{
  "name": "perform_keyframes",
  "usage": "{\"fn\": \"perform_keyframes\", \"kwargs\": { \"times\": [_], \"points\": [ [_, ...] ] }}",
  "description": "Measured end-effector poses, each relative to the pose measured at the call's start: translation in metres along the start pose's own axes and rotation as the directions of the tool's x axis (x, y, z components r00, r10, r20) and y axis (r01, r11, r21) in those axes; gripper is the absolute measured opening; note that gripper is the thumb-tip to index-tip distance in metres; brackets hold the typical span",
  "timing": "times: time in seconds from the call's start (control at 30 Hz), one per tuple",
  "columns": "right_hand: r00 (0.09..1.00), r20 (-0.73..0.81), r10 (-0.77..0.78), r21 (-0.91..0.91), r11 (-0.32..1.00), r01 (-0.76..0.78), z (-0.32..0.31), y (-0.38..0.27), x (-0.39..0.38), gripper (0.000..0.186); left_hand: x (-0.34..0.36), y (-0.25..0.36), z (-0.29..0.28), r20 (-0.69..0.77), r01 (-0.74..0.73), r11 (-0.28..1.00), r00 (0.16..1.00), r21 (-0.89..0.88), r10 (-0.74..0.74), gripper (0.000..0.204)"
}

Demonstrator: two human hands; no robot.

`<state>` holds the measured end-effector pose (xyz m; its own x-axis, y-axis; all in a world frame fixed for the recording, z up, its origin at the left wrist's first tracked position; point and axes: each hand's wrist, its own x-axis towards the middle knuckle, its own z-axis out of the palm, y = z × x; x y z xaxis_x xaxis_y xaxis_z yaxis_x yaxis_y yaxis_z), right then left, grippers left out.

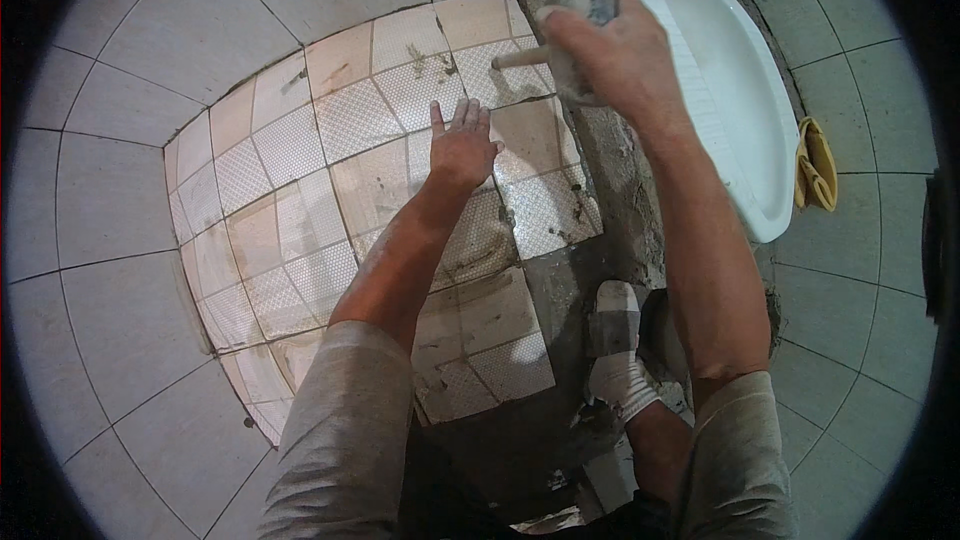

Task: Tiling a floor in a bathroom using a rubber mallet and trowel.

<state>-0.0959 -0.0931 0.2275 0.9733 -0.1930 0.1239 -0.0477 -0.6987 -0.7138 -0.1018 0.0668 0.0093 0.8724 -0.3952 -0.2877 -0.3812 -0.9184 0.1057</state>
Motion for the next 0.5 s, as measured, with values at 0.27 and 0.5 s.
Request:
{"fn": "perform_keyframes", "kwargs": {
  "times": [0.27, 0.5],
  "points": [
    [1.0, 0.008, -0.017, -0.183, 0.983, 0.018, 0.019, -0.006, -0.007, 0.077, 0.001, 0.004, 0.001, 0.009, 0.022, 0.997, 1.0, 0.071, -0.023, 0.063],
    [0.997, -0.04, -0.066, -0.099, 0.993, 0.062, 0.006, 0.007, 0.004, 0.077, -0.001, 0.002, 0.006, -0.014, 0.022, 0.998, 1.0, 0.067, -0.021, 0.063]
  ]
}}
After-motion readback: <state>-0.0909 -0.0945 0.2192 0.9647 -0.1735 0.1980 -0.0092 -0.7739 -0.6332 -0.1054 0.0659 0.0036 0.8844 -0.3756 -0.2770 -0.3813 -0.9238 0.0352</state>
